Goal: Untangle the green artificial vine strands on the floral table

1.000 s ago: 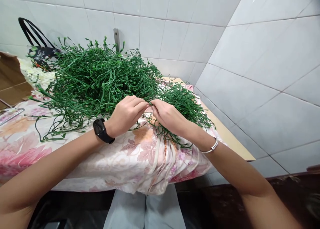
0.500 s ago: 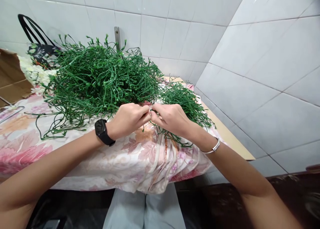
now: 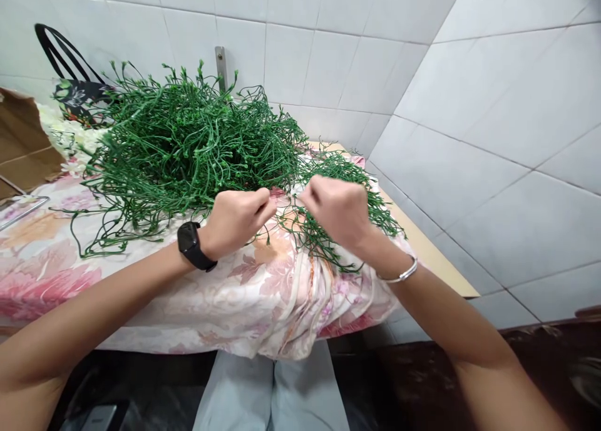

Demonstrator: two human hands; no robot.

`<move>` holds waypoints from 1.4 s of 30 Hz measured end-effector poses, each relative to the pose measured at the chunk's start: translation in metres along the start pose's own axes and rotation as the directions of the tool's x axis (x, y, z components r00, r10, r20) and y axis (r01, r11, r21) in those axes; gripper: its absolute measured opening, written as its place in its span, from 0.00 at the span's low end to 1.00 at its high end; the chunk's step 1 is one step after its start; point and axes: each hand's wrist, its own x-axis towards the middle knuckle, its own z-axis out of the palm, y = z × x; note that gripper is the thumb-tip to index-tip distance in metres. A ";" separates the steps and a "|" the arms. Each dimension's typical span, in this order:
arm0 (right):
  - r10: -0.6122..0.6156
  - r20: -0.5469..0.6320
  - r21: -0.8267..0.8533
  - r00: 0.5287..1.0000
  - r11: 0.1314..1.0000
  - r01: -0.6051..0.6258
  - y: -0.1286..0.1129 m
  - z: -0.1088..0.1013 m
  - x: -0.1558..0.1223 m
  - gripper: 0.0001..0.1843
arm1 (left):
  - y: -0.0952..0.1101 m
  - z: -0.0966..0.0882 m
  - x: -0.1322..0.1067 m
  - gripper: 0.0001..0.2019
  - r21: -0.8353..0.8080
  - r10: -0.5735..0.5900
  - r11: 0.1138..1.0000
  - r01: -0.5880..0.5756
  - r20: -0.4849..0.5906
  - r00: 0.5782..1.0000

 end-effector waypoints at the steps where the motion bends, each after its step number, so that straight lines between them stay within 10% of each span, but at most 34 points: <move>1: 0.059 -0.032 -0.011 0.998 0.998 -0.059 0.009 -0.002 0.004 0.16 | -0.002 -0.001 0.001 0.16 -0.019 -0.034 0.999 0.033 -0.020 0.999; 13: 0.129 0.050 0.057 0.990 0.990 -0.132 0.089 0.021 0.019 0.19 | -0.017 -0.001 0.009 0.08 -0.457 -0.175 0.850 0.262 0.223 0.959; 23: 0.173 -0.069 0.219 0.982 0.963 -0.155 0.055 0.000 0.021 0.18 | -0.024 0.003 0.010 0.16 -0.671 -0.180 0.692 0.266 0.197 0.964; 34: -0.270 0.153 0.591 0.951 0.796 0.131 0.010 0.006 0.010 0.10 | -0.021 -0.002 0.010 0.20 -0.715 0.010 0.693 0.097 0.144 0.989; 42: 0.018 0.149 0.789 0.989 0.601 -0.130 0.012 0.000 0.013 0.08 | -0.019 -0.006 0.012 0.10 -0.705 -0.179 0.682 0.194 0.097 0.979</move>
